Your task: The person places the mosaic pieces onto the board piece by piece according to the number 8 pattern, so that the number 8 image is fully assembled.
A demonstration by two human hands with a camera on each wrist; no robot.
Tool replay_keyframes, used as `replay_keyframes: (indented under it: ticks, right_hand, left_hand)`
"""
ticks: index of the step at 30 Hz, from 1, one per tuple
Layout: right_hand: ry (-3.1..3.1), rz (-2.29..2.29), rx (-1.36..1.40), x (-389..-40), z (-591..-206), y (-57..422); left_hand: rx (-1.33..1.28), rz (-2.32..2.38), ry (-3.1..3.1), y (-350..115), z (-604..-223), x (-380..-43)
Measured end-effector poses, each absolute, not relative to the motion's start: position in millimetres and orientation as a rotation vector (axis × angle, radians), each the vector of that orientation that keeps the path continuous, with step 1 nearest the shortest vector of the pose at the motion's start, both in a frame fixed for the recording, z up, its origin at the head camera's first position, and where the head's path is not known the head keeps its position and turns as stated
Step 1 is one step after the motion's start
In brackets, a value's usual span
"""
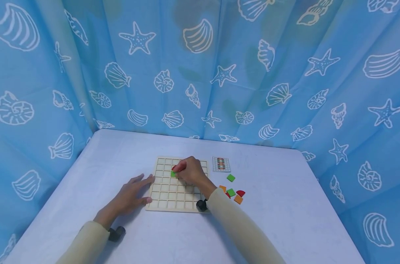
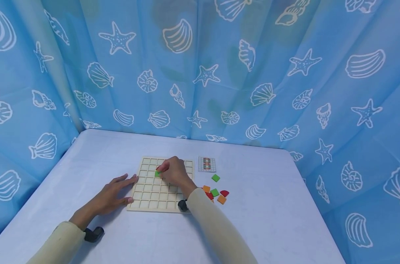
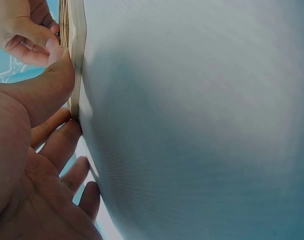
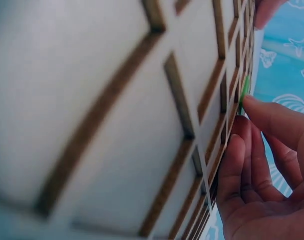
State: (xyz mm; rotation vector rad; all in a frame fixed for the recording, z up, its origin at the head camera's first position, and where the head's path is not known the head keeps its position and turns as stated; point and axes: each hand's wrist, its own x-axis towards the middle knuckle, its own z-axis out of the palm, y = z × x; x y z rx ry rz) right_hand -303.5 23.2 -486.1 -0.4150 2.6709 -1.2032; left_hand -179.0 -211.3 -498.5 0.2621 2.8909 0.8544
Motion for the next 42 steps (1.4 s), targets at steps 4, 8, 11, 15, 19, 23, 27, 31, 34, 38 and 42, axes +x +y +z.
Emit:
replay_keyframes:
  ticks: [4, 8, 11, 15, 19, 23, 27, 31, 34, 38, 42]
  right_hand:
    - [2.579, -1.285, -0.451, -302, -484, 35]
    - [2.542, -1.353, -0.470, -303, -483, 49]
    - [2.552, -1.379, -0.463, -304, -482, 61]
    - [2.564, -1.382, -0.407, -303, -479, 78]
    - [2.593, -1.387, -0.333, -301, -478, 97]
    - [2.632, -1.396, -0.242, -300, -477, 118]
    - [2.666, -1.389, -0.147, -299, -477, 138]
    - [2.695, -1.369, -0.094, -298, -477, 158]
    - [2.714, -1.345, -0.060, -298, -479, 172]
    - [2.746, -1.313, 0.005, -296, -481, 187]
    - [2.774, -1.272, 0.048, -296, -484, 201]
  left_hand:
    - [0.270, 0.847, 2.897, -212, -498, -179]
    - [0.281, 0.841, 2.903, -212, -498, -180]
    - [0.284, 0.844, 2.903, -212, -498, -180]
    - [0.282, 0.843, 2.903, -212, -498, -179]
    - [0.293, 0.842, 2.909, -213, -499, -179]
    - [0.311, 0.846, 2.914, -213, -501, -180]
    - [0.313, 0.835, 2.920, -213, -502, -180]
    - [0.314, 0.828, 2.923, -214, -502, -181]
    - [0.315, 0.833, 2.920, -213, -502, -181]
    - [0.314, 0.846, 2.911, -212, -500, -180]
    - [0.317, 0.852, 2.907, -212, -499, -179]
